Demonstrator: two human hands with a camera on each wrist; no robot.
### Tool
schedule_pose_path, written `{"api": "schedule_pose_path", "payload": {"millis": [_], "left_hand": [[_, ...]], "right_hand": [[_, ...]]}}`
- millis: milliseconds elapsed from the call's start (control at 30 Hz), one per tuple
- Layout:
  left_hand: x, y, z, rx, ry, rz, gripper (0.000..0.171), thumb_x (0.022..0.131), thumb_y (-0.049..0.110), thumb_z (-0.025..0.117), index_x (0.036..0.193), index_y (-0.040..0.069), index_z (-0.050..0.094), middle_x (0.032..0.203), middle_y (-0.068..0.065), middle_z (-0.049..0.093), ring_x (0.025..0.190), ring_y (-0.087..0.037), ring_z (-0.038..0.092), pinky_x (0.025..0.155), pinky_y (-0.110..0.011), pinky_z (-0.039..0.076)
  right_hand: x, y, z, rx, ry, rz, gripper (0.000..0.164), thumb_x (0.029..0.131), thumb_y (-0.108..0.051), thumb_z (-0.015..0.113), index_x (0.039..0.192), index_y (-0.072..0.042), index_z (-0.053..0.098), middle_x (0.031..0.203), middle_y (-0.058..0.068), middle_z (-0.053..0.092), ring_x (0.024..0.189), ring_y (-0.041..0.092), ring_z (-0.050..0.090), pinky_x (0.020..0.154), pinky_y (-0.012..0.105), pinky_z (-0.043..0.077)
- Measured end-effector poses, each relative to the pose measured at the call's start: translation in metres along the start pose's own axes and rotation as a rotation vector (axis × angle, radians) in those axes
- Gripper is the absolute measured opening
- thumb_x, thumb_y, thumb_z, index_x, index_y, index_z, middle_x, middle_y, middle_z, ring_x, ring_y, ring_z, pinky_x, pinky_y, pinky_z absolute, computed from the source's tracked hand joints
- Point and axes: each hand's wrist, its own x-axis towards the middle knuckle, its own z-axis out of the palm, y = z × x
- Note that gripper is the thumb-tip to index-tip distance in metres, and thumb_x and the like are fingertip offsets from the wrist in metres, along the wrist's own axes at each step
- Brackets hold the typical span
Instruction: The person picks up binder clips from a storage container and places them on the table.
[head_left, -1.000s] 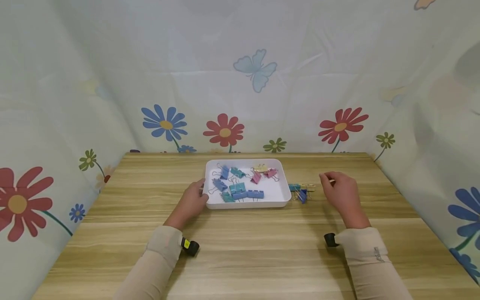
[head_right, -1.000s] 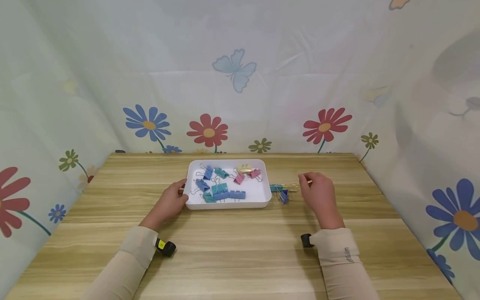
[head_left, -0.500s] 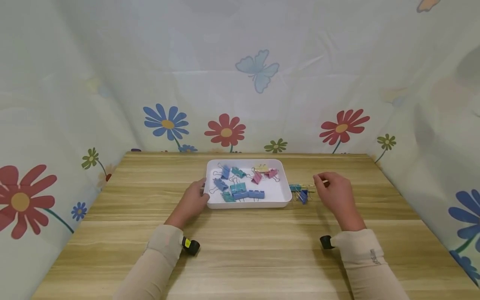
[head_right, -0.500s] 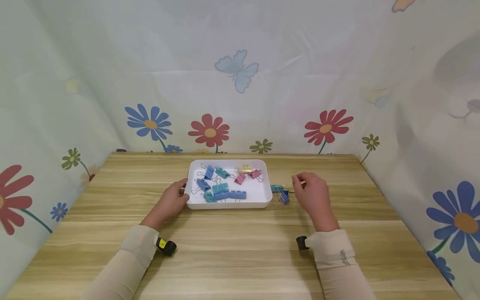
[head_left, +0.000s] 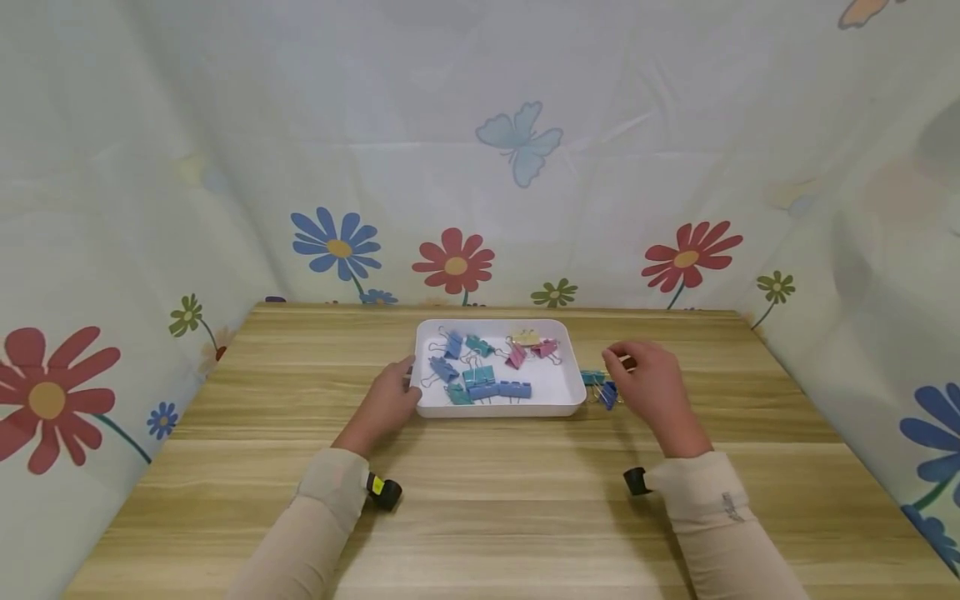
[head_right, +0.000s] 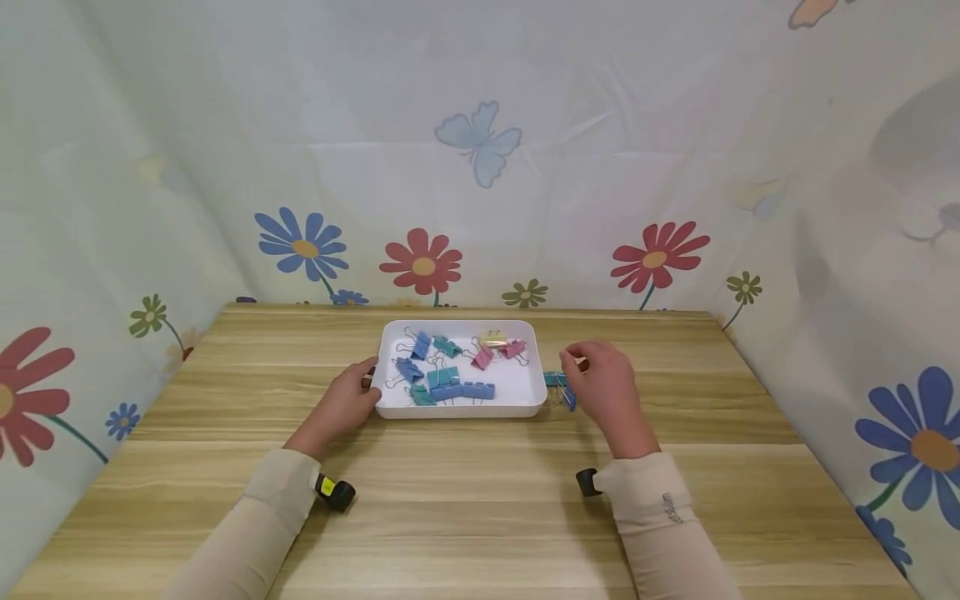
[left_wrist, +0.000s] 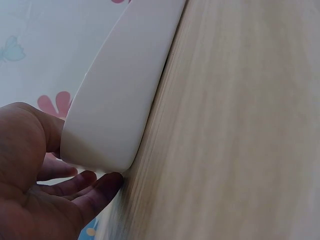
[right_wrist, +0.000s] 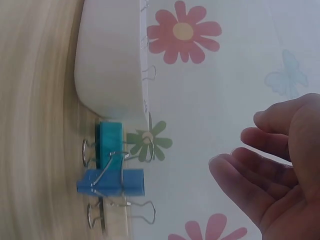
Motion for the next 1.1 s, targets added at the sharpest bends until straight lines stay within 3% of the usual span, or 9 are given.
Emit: {"api": "schedule_pose_path", "payload": {"millis": [200, 567, 833, 1100], "left_hand": [[0.001, 0.000, 0.000, -0.004, 0.000, 0.002, 0.063, 0.091, 0.012, 0.047, 0.151, 0.002, 0.029, 0.142, -0.020, 0.045, 0.130, -0.032, 0.049, 0.108, -0.047, 0.042], [0.000, 0.000, 0.000, -0.004, 0.006, -0.001, 0.064, 0.090, 0.011, 0.046, 0.151, 0.002, 0.030, 0.143, -0.020, 0.044, 0.129, -0.032, 0.049, 0.108, -0.047, 0.042], [0.002, -0.001, 0.000, -0.013, 0.006, 0.008, 0.064, 0.090, 0.011, 0.047, 0.151, 0.002, 0.030, 0.142, -0.020, 0.045, 0.129, -0.032, 0.050, 0.107, -0.046, 0.043], [0.002, -0.003, 0.001, -0.011, 0.008, 0.009, 0.063, 0.090, 0.011, 0.047, 0.150, 0.002, 0.031, 0.142, -0.020, 0.045, 0.128, -0.032, 0.050, 0.107, -0.047, 0.043]], "right_hand": [[0.005, -0.013, 0.008, 0.009, -0.071, -0.021, 0.027, 0.094, -0.023, 0.061, 0.109, -0.002, 0.069, 0.106, 0.018, 0.067, 0.092, 0.033, 0.067, 0.078, 0.047, 0.058], [0.013, -0.039, 0.027, 0.044, -0.273, 0.012, 0.032, 0.091, -0.021, 0.065, 0.118, -0.003, 0.066, 0.118, 0.017, 0.064, 0.104, 0.032, 0.064, 0.086, 0.046, 0.056], [0.016, -0.053, 0.044, 0.073, -0.342, -0.039, 0.028, 0.088, -0.017, 0.069, 0.114, -0.007, 0.069, 0.118, 0.015, 0.068, 0.103, 0.030, 0.066, 0.086, 0.044, 0.057], [0.016, -0.062, 0.063, 0.043, -0.353, -0.130, 0.024, 0.086, -0.015, 0.070, 0.108, -0.005, 0.072, 0.103, 0.012, 0.072, 0.092, 0.025, 0.066, 0.081, 0.041, 0.057]]}}
